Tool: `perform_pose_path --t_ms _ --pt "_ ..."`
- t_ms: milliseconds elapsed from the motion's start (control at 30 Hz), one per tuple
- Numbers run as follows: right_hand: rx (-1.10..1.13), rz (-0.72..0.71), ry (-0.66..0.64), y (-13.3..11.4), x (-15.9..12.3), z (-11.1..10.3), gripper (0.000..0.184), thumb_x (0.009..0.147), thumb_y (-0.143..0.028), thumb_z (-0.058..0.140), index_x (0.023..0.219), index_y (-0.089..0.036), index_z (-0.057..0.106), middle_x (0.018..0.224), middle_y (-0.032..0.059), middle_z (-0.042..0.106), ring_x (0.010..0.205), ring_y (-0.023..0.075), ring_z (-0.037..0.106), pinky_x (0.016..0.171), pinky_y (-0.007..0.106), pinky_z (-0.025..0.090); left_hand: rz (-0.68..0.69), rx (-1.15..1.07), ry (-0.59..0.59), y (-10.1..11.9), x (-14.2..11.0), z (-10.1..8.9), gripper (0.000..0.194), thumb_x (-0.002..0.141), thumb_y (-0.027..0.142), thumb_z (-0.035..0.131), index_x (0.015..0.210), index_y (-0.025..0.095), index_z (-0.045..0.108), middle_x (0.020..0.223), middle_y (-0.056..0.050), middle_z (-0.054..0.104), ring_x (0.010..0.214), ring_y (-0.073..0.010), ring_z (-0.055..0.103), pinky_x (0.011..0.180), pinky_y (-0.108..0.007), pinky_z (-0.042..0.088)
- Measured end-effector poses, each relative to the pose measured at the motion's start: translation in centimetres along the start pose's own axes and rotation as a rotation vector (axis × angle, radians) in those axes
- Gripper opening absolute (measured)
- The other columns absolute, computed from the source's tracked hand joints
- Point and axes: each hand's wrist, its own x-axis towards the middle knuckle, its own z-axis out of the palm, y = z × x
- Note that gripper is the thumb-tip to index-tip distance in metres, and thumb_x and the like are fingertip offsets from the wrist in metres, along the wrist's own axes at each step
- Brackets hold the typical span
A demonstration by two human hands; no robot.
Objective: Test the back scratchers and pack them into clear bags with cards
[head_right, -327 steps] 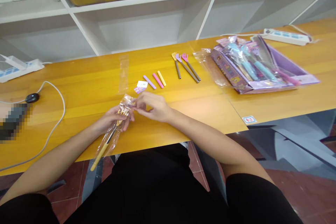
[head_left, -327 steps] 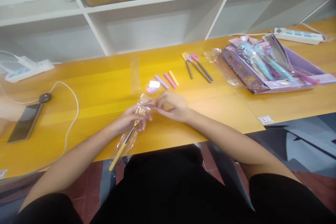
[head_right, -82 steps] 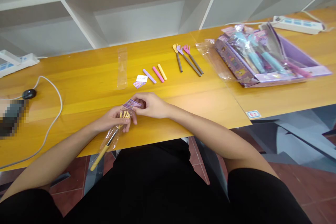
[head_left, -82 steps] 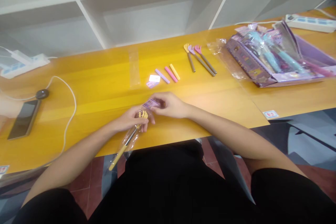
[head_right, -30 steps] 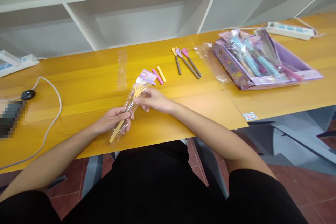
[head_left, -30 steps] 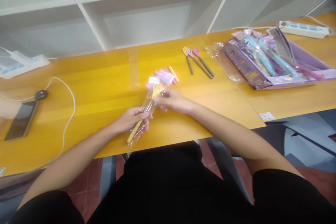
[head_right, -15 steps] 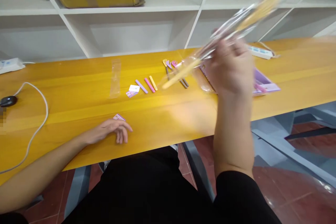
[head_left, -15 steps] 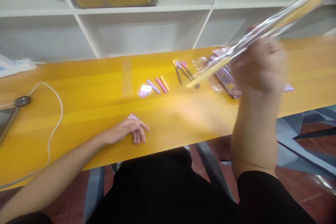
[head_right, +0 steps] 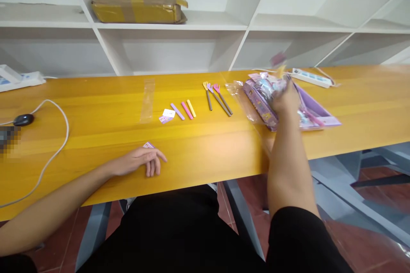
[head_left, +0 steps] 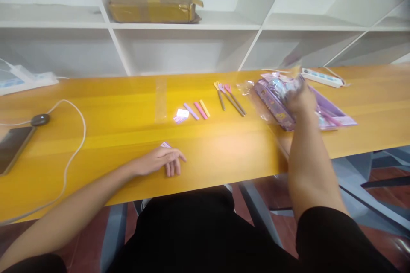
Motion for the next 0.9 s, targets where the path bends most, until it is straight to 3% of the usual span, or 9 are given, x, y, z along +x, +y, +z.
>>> perform_pose_path --t_ms 33,133,300,400,567,667,733,833,900 --pt "-0.029 0.087 -0.038 0.1 -0.5 1.5 0.037 0.114 -0.037 0.077 0.142 -0.013 0.074 0.144 0.0164 0.073 0.128 0.0266 0.075 0.111 0.047 0.067 -0.003 0.005 0.001 0.0 0.0 0.0 0.06 0.118 0.068 0.053 0.132 0.014 0.075 0.1 -0.016 0.085 0.079 -0.0195 0.08 0.071 -0.03 0.066" --pt "-0.068 0.208 -0.082 0.2 -1.1 4.3 0.047 0.113 -0.046 0.077 0.149 -0.015 0.071 0.152 0.0167 0.068 0.134 0.0288 0.072 0.114 0.05 0.065 -0.013 0.018 0.003 0.0 0.0 0.1 0.062 0.117 0.07 0.052 0.131 0.014 0.075 0.099 -0.016 0.085 0.078 -0.0185 0.079 0.072 -0.03 0.066" --pt "-0.066 0.204 0.019 -1.3 -1.4 3.7 0.056 0.112 -0.023 0.074 0.165 -0.011 0.061 0.166 0.0271 0.057 0.159 0.0374 0.056 0.138 0.061 0.042 -0.01 0.028 0.008 0.3 -0.1 0.3 0.06 0.119 0.067 0.051 0.132 0.014 0.074 0.1 -0.015 0.085 0.079 -0.0181 0.079 0.072 -0.03 0.066" --pt "0.005 0.086 0.022 -3.4 -1.3 1.6 0.051 0.113 -0.008 0.059 0.163 -0.001 0.061 0.161 0.0364 0.056 0.163 0.0376 0.051 0.138 0.054 0.038 -0.006 0.036 0.006 0.3 -0.1 0.3 0.057 0.12 0.064 0.05 0.131 0.014 0.075 0.1 -0.015 0.085 0.079 -0.0186 0.079 0.073 -0.03 0.066" --pt "0.192 -0.255 -0.273 -9.6 -2.3 0.0 0.03 0.121 -0.041 0.064 0.138 -0.019 0.076 0.127 0.0096 0.078 0.11 0.0184 0.077 0.103 0.039 0.067 -0.012 0.05 0.015 0.0 -0.1 0.4 0.055 0.119 0.063 0.052 0.129 0.014 0.075 0.099 -0.014 0.084 0.078 -0.0178 0.078 0.072 -0.03 0.064" --pt "0.214 -0.409 -0.337 -14.1 -5.4 2.0 0.032 0.118 -0.041 0.069 0.135 -0.015 0.076 0.129 0.0112 0.078 0.113 0.0218 0.077 0.104 0.043 0.066 -0.024 0.064 0.024 -0.1 -0.3 0.3 0.059 0.118 0.068 0.051 0.129 0.014 0.075 0.099 -0.014 0.084 0.08 -0.0183 0.078 0.073 -0.03 0.065" --pt "0.188 -0.444 -0.273 -16.5 -8.0 4.1 0.039 0.121 -0.033 0.056 0.15 -0.011 0.071 0.147 0.0233 0.073 0.135 0.0339 0.069 0.118 0.05 0.057 -0.037 0.076 0.024 -0.1 -0.4 0.2 0.061 0.118 0.07 0.051 0.129 0.014 0.075 0.099 -0.014 0.084 0.081 -0.0185 0.078 0.074 -0.031 0.065" --pt "0.152 -0.49 -0.252 -18.4 -11.0 6.9 0.058 0.115 -0.024 0.053 0.169 -0.001 0.052 0.168 0.0343 0.054 0.153 0.0453 0.055 0.124 0.058 0.049 -0.056 0.095 0.02 -0.2 -0.6 0.1 0.064 0.117 0.072 0.05 0.131 0.015 0.074 0.1 -0.014 0.083 0.081 -0.0188 0.078 0.074 -0.032 0.065" --pt "0.135 -0.505 -0.275 -18.5 -11.8 8.0 0.063 0.113 -0.021 0.052 0.172 0.0 0.048 0.165 0.0353 0.055 0.152 0.0461 0.055 0.123 0.058 0.049 -0.06 0.114 0.026 -0.2 -0.7 0.1 0.065 0.117 0.073 0.05 0.132 0.015 0.074 0.1 -0.013 0.083 0.081 -0.0182 0.077 0.074 -0.031 0.064"
